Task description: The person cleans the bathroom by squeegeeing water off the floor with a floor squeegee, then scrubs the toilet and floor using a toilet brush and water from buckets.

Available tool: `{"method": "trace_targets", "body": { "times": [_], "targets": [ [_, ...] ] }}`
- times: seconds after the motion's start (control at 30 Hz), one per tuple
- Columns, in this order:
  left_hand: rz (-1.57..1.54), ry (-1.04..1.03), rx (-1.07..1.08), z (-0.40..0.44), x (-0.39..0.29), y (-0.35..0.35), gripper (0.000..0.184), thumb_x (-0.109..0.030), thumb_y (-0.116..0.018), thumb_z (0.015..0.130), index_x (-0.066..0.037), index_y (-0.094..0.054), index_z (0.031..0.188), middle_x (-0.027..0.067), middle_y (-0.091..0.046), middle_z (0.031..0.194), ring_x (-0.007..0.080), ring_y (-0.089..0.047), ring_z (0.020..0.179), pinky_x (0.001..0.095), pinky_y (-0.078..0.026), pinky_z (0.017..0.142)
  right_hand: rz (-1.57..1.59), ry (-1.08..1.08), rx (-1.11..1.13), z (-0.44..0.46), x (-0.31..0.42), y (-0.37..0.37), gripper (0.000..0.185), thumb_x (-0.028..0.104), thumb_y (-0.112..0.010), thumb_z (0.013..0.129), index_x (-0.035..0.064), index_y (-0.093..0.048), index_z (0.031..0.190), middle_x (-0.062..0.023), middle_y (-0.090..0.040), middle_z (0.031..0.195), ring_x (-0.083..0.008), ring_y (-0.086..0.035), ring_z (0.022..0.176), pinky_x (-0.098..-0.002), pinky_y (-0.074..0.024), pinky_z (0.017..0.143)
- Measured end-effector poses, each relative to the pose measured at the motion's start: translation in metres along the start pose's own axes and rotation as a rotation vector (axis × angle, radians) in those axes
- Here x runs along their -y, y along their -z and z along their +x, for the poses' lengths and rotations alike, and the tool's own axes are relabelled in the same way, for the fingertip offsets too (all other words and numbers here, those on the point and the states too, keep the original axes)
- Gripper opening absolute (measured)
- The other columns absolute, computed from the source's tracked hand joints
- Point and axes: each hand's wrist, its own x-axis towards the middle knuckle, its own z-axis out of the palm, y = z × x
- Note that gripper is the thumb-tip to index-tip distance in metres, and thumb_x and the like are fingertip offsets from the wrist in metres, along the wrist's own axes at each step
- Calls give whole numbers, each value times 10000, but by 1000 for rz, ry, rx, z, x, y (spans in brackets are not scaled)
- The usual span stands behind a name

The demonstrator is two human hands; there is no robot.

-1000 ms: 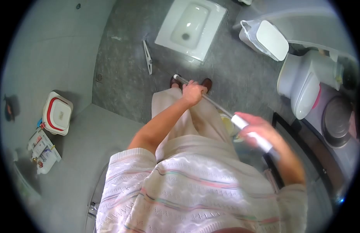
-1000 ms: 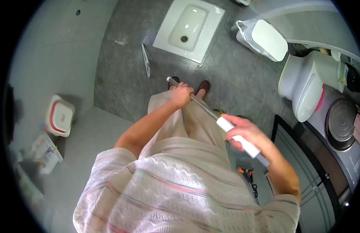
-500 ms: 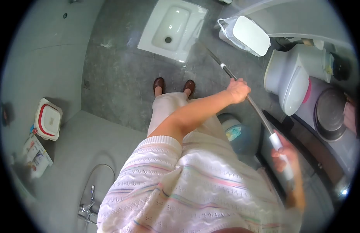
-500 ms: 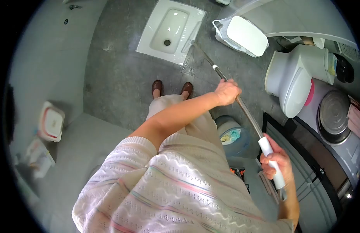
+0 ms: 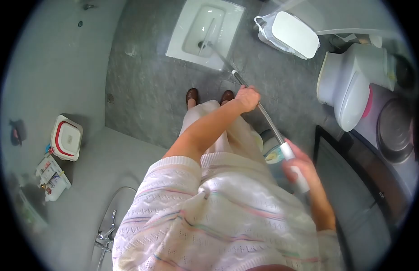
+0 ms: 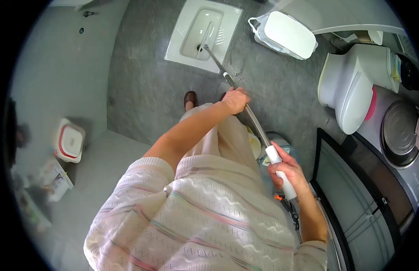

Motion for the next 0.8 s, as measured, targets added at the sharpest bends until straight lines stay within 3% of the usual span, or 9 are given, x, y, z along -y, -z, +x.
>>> {"method": "trace_targets", "body": {
  "times": [0.17,0.53,0.7,0.77,0.8],
  "targets": [
    [-127,53,-198,-21,-13,4,126,-110,-618,655,-135,-612,779,26,-548,876,212,-485,966,385,-398,772,-111,-6,30,-23,16,-4,749,23,-521,702,121,-227,1384,-63,-494,631,-109,-424,403,-247,-345,365],
    [-128,60,-600,-74,-13,27,193,-75,-591,670,-116,-602,858,57,-576,878,255,-541,887,371,-441,757,-382,-58,161,-41,80,-41,758,-6,-563,677,65,-250,1364,-87,-536,707,-137,-499,410,-243,-382,376],
    [-184,214,-715,-122,18,52,181,-37,-561,678,-93,-588,848,99,-588,859,285,-562,852,370,-469,713,-447,108,391,-22,97,-88,613,290,-542,794,20,-348,1308,-75,-544,685,-106,-490,406,-210,-385,356],
    [-233,391,-730,-150,39,59,154,-17,-553,664,-80,-572,803,96,-577,839,273,-556,883,362,-466,710,-586,211,418,-5,102,-115,516,277,-494,858,11,-376,1284,-49,-546,670,-108,-504,414,-211,-397,362],
    [-414,450,-841,-171,53,65,183,-8,-558,656,-77,-577,825,100,-584,833,265,-566,870,356,-469,707,-573,237,432,10,101,-118,461,257,-461,887,12,-390,1271,-40,-547,667,-109,-513,421,-211,-403,366]
  ]
}}
